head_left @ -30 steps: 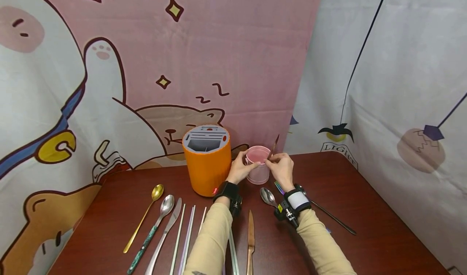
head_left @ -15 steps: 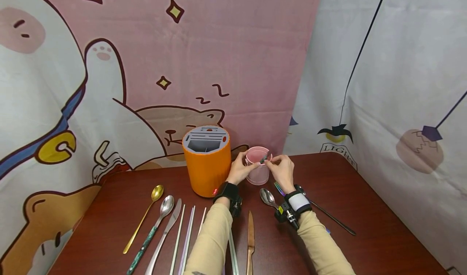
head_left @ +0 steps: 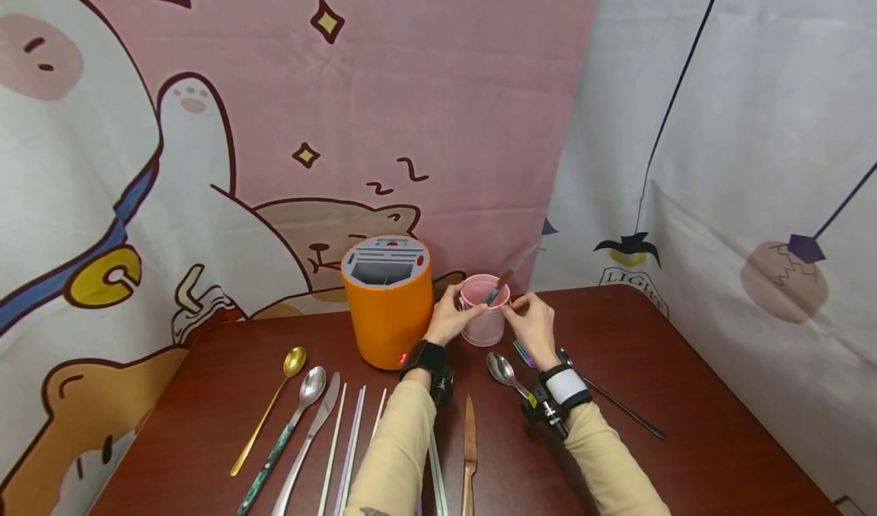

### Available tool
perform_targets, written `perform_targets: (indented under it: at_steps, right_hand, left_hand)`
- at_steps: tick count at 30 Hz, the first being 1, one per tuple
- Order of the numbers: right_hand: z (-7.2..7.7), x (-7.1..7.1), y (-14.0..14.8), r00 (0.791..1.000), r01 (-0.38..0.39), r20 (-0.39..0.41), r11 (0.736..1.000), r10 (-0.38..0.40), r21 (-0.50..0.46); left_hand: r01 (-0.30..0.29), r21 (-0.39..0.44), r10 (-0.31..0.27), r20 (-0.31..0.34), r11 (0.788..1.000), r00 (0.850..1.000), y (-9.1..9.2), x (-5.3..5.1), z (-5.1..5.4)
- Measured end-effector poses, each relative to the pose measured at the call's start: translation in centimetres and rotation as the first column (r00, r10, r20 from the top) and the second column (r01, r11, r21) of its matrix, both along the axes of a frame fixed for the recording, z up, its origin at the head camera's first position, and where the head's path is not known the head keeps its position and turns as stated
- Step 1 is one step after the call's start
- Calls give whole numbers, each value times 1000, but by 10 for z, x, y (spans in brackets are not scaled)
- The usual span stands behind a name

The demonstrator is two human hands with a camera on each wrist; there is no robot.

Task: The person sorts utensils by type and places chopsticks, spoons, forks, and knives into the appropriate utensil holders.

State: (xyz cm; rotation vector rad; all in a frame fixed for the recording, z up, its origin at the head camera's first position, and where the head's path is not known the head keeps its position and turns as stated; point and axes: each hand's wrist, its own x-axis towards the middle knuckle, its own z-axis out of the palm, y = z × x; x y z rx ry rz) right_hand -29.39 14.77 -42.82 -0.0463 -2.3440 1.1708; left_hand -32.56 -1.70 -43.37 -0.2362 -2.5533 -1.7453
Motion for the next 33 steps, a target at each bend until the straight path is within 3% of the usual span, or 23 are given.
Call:
perform_targets:
  at_steps: [10, 17, 21, 24, 28, 33]
  right_hand:
    - [8, 27, -1, 999, 37, 32, 999, -38, 34]
    - [12, 55, -4, 999, -7, 49, 998, 4, 63]
    - [11, 67, -9, 998, -60, 34, 984, 55, 166]
    - [9, 78, -14, 996, -91, 48, 956, 81, 280]
    - [5, 98, -25, 984, -149, 153, 892, 91, 427]
    - [-3, 123, -39, 933, -282, 349, 783, 88, 554]
  left_hand:
    - [-10, 0, 10, -10, 1000, 1000, 1, -1, 0]
    - [2, 6, -2, -3, 1000, 1000, 0, 0, -1]
    - [1, 5, -1, 2, 1000, 1000, -1, 1, -1]
    - [-3, 4, 3, 2, 1000, 1000, 0, 1, -1]
    - [-6, 1, 6, 1, 1000, 1000, 0, 0, 0]
    - [-10, -12, 10, 0, 1000, 1000, 1, 0, 0]
